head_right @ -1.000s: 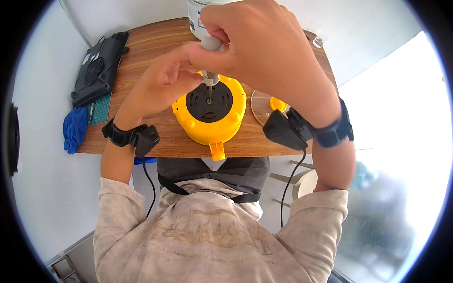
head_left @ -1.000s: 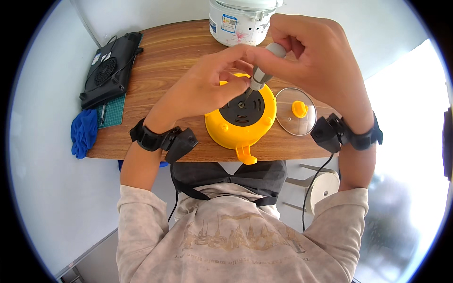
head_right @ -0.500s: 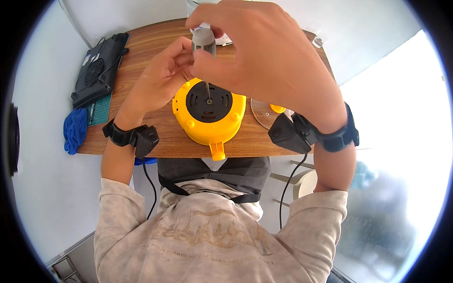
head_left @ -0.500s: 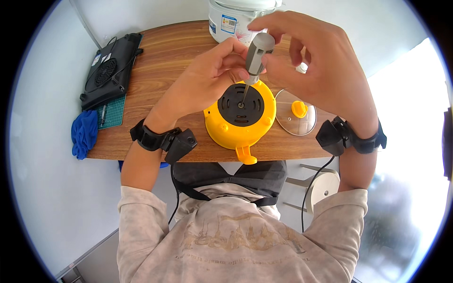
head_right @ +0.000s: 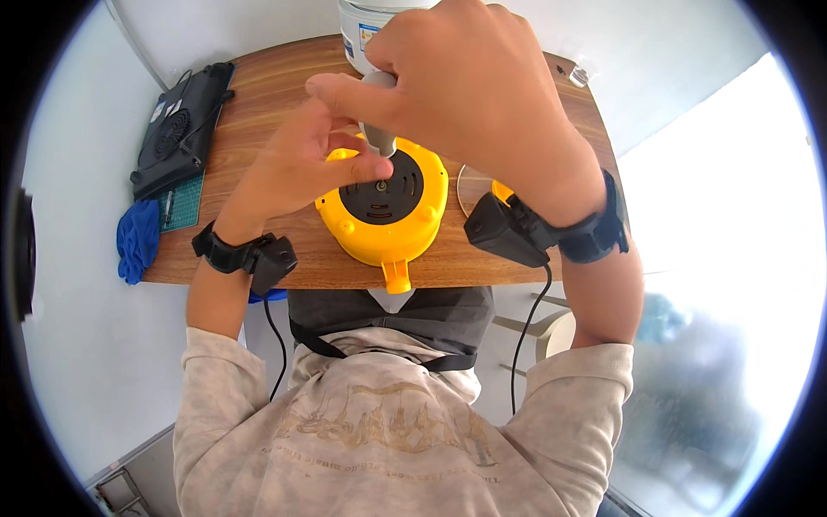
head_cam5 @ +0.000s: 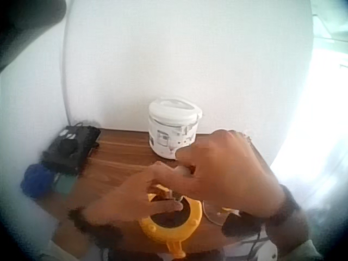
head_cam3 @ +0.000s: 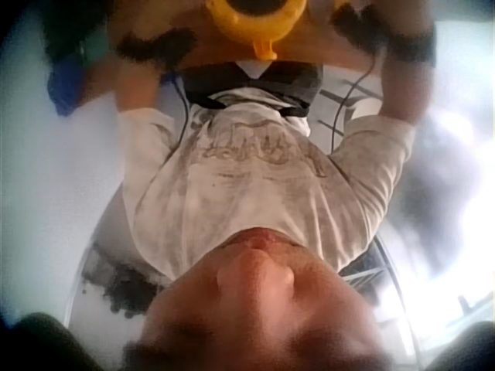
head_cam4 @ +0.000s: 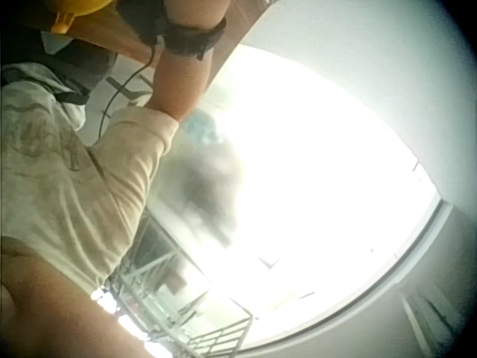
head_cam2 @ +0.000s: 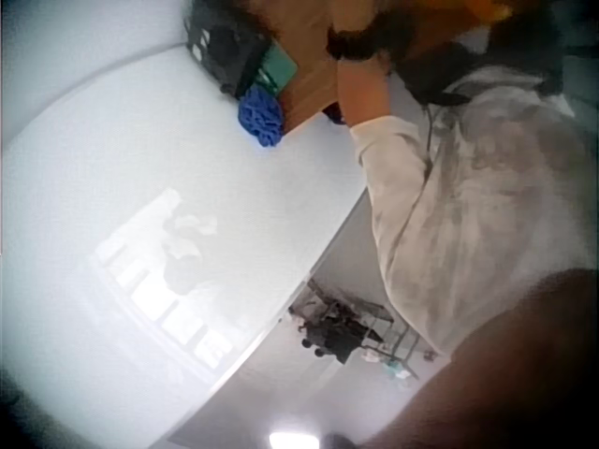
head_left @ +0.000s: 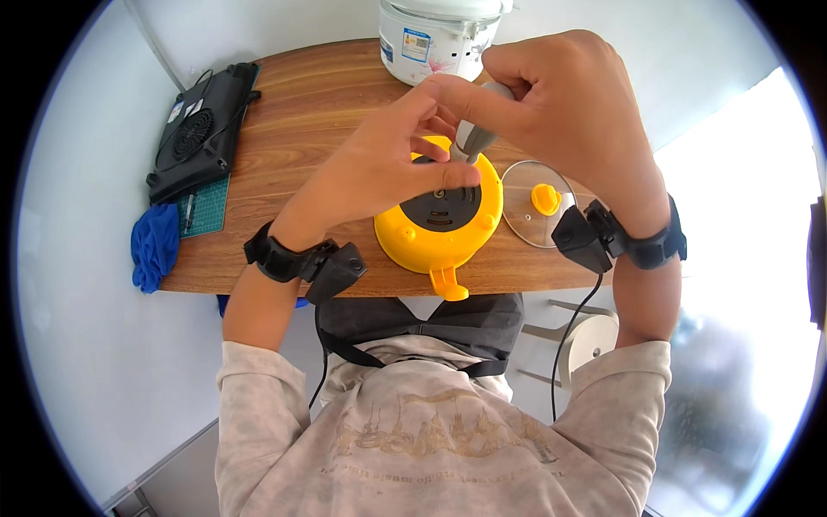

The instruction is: The person assembles a yellow electric kettle by screwing the base plate onto the kettle body and securing the lid. They then disassemble a white rice cooker lid, removing screws and separating the inner components.

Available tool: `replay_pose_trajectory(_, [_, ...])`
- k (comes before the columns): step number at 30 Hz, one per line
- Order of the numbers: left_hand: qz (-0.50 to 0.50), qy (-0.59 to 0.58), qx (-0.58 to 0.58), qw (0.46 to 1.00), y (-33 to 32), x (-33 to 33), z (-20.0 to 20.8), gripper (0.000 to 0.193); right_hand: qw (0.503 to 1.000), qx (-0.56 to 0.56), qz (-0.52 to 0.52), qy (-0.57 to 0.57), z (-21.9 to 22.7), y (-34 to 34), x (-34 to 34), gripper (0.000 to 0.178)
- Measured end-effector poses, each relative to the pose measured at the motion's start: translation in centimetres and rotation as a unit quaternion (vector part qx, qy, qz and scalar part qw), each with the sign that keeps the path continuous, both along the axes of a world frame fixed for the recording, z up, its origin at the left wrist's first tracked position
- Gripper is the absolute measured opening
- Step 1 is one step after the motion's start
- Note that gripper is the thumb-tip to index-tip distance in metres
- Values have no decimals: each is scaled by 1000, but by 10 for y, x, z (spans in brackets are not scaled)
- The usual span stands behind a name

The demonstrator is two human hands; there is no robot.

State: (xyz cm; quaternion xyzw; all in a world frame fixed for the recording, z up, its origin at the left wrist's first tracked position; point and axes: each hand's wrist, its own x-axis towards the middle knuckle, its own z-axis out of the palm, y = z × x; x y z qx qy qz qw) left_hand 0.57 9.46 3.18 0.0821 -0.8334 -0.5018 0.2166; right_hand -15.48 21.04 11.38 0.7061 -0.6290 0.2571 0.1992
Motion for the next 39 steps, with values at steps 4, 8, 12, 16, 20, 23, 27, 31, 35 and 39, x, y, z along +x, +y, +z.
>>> replay_pose_trajectory(4, [9,-27,-8,1000,-5,-1,1,52,998,-10,-42,35,2,9,8,38])
replay_pose_trajectory(8, [-56,-2,9,998,-7,-4,1,39,998,5,42,-48,5,18,0,29])
replay_pose_trajectory(12, [-101,16,-23,995,-11,-1,2,35,985,63,83,-139,1,21,-8,31])
replay_pose_trajectory(16, [-42,-12,73,996,-5,5,2,36,990,66,62,-106,2,20,-8,31])
replay_pose_trajectory(20, [-72,39,54,995,-11,4,0,42,993,66,40,-88,2,13,-3,41])
replay_pose_trajectory(23, [-57,15,23,998,-5,0,5,44,993,58,34,-97,-1,10,-1,47])
replay_pose_trajectory(27, [-26,15,53,998,-9,-1,5,41,996,65,-13,-60,3,14,7,42])
replay_pose_trajectory(31, [-40,29,130,990,-14,0,4,34,992,-8,66,-105,1,20,6,29])
replay_pose_trajectory(35, [-96,10,97,991,-17,1,2,33,983,25,164,-80,-4,17,-3,29])
replay_pose_trajectory(39, [-109,4,75,991,-18,4,5,38,989,9,140,-53,-6,17,-3,24])
